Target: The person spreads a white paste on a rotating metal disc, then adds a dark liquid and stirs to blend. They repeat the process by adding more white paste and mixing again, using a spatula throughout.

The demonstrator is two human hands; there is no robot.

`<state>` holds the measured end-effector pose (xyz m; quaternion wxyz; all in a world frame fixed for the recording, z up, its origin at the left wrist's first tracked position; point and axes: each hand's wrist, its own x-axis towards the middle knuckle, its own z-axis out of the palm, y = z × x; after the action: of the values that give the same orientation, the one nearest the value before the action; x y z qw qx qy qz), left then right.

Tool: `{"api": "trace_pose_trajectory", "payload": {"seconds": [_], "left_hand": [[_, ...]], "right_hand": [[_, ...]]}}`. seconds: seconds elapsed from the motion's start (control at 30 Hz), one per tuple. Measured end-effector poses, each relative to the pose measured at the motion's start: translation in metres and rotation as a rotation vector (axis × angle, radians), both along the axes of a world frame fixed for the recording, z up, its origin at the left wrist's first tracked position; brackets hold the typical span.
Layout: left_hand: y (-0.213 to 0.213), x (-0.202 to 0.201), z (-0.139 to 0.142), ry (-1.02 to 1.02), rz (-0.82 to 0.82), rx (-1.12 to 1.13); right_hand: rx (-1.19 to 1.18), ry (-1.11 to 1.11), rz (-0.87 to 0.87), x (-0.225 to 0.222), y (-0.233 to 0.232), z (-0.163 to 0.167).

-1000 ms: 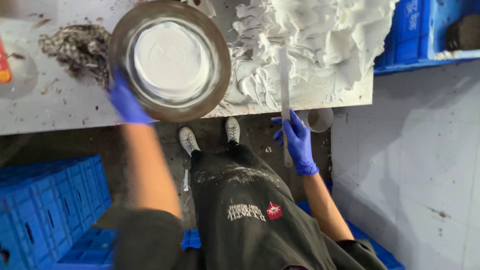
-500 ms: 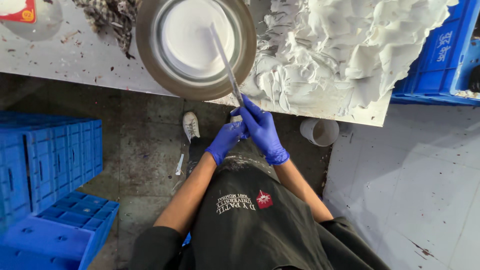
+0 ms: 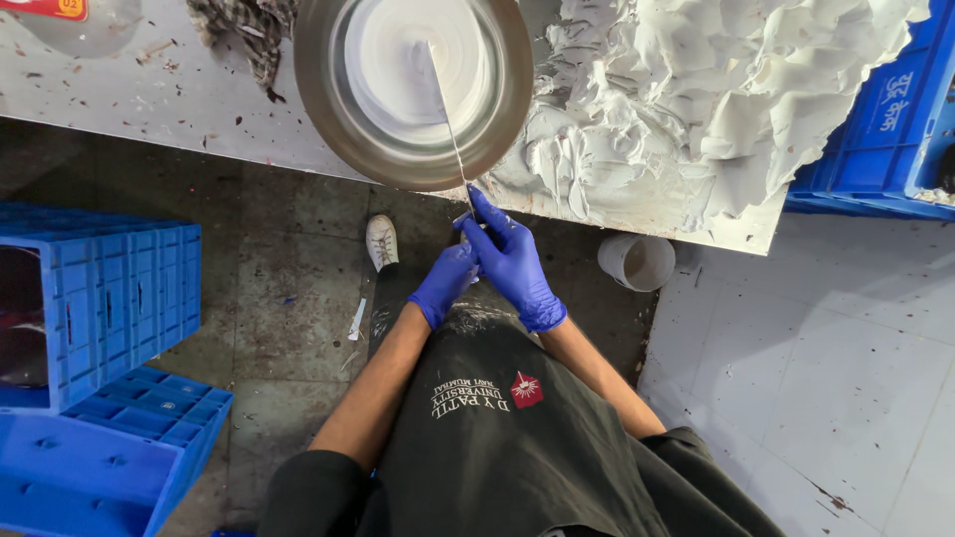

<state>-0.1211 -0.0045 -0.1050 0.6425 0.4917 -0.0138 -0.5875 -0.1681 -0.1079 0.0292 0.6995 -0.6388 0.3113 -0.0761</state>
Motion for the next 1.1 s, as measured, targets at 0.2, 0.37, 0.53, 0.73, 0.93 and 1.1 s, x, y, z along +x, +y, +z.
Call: {"api": "trace_pose_trajectory", "payload": {"seconds": [0.2, 0.37, 0.53, 0.73, 0.93, 1.1], "left_hand": [[0.006, 0.009, 0.005, 0.021, 0.004, -0.022], [0.01, 0.013, 0.004, -0.071, 0.013, -0.008], [0.014, 0.016, 0.008, -0.152, -0.035, 0.034], [0.015, 0.021, 0.012, -0.114, -0.022, 0.084], [0.018, 0.024, 0.011, -0.096, 0.002, 0.063], [0.024, 0.029, 0.011, -0.067, -0.002, 0.076]], "right_hand": [[-0.082, 0.038, 0.018, 0.008, 0.006, 0.013], [-0.1, 0.027, 0.018, 0.013, 0.009, 0.023], [-0.065, 0.07, -0.016, 0.017, 0.013, 0.027], [-0.111, 0.047, -0.026, 0.019, 0.016, 0.026], [-0.113, 0.034, -0.028, 0.019, 0.016, 0.027], [-0.153, 0.055, -0.017, 0.025, 0.021, 0.028]]}}
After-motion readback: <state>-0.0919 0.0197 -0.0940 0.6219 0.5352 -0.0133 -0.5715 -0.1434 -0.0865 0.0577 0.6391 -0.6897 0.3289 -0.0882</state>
